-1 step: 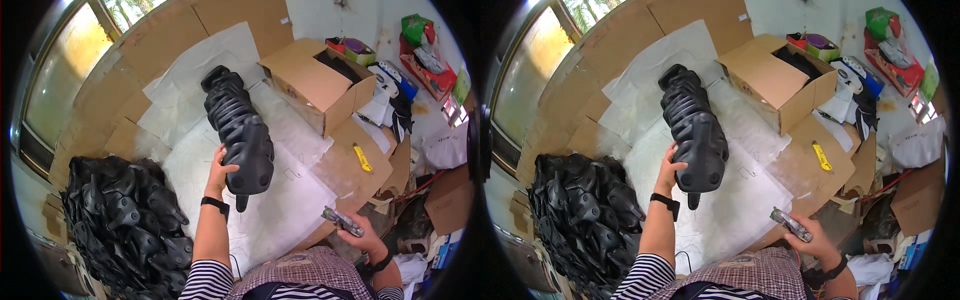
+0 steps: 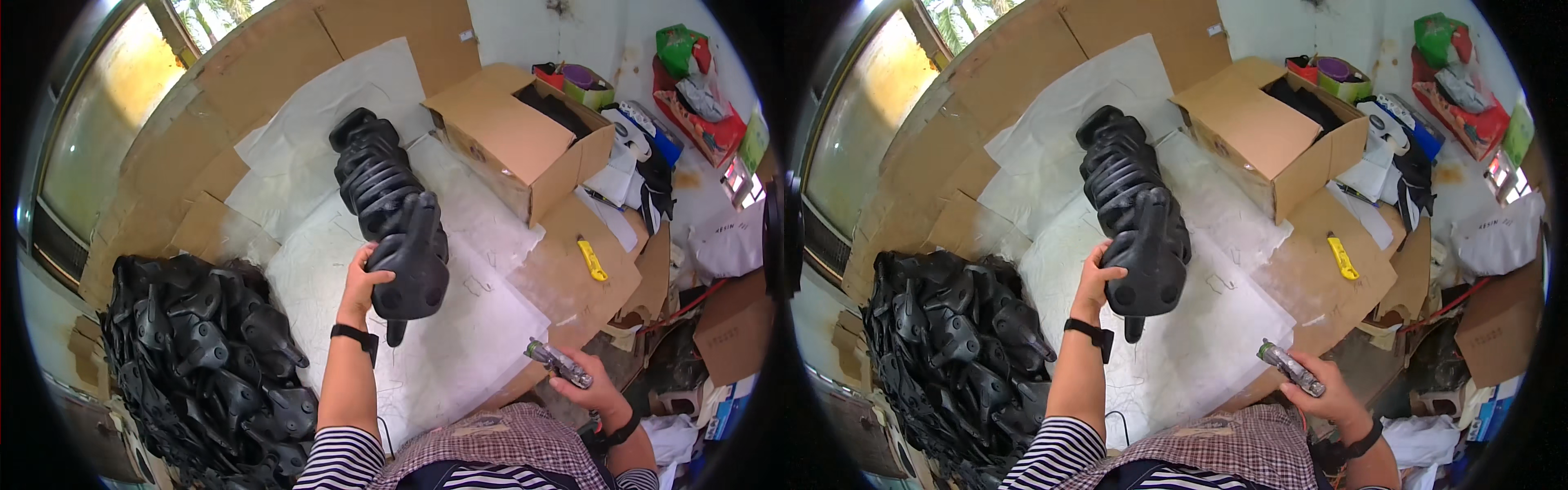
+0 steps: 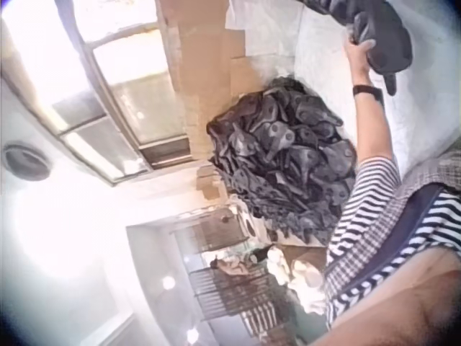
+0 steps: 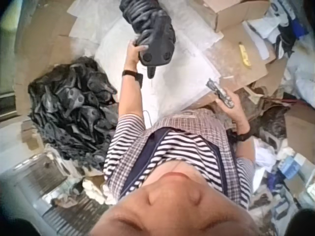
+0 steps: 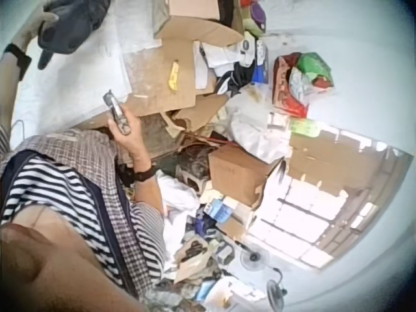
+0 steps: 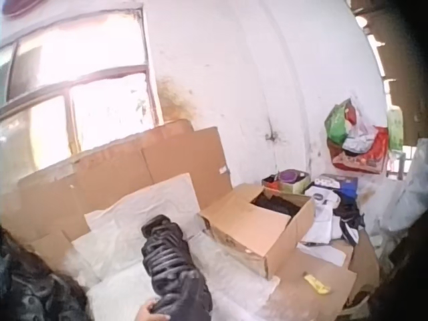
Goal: The person repeatedly picks up black plastic parts from a pile on a table, sprays them with a handheld spray gun, and places them into a neat stack. The person handles the parts one at a time, turning them over to coat different sides before stacking them.
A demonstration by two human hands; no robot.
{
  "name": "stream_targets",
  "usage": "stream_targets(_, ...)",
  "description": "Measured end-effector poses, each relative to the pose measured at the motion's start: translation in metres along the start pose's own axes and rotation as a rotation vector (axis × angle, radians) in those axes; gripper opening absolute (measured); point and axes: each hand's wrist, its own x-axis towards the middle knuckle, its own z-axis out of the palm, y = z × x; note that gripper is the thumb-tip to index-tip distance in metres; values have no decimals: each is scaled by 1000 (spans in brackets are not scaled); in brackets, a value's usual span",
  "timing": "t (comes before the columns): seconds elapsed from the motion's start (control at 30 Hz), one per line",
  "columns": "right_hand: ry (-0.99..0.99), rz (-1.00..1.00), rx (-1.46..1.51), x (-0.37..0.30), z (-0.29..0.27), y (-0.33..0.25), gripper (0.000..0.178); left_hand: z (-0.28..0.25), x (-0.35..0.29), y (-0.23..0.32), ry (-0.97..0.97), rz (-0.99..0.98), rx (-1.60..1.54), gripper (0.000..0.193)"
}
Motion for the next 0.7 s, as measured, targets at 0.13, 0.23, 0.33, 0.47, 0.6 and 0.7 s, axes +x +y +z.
stream_targets(0.13, -35, -47, -32, 7, 10, -1, 48, 0, -53, 22, -141, 278, 443, 49)
stream_targets(0.23, -14, -83, -42, 10, 13, -12, 49, -16, -114, 135, 73, 449, 638, 40)
stream_targets(0.33, -31, -132, -18, 6, 15, -42, 49, -109, -173, 218, 676, 811, 73, 36)
stream_targets(0.47, 8, -201, -152, 1, 17, -50, 50, -192, -217, 249, 1243, 953, -48, 34)
stream_targets(0.6, 111, -232, -187, -12, 12, -71, 49, -211, -158, 144, 803, 700, -123, 10)
stream_targets(0.7, 166, -304, -69, -22, 6, -94, 50, -151, -86, 54, 731, 344, -53, 11)
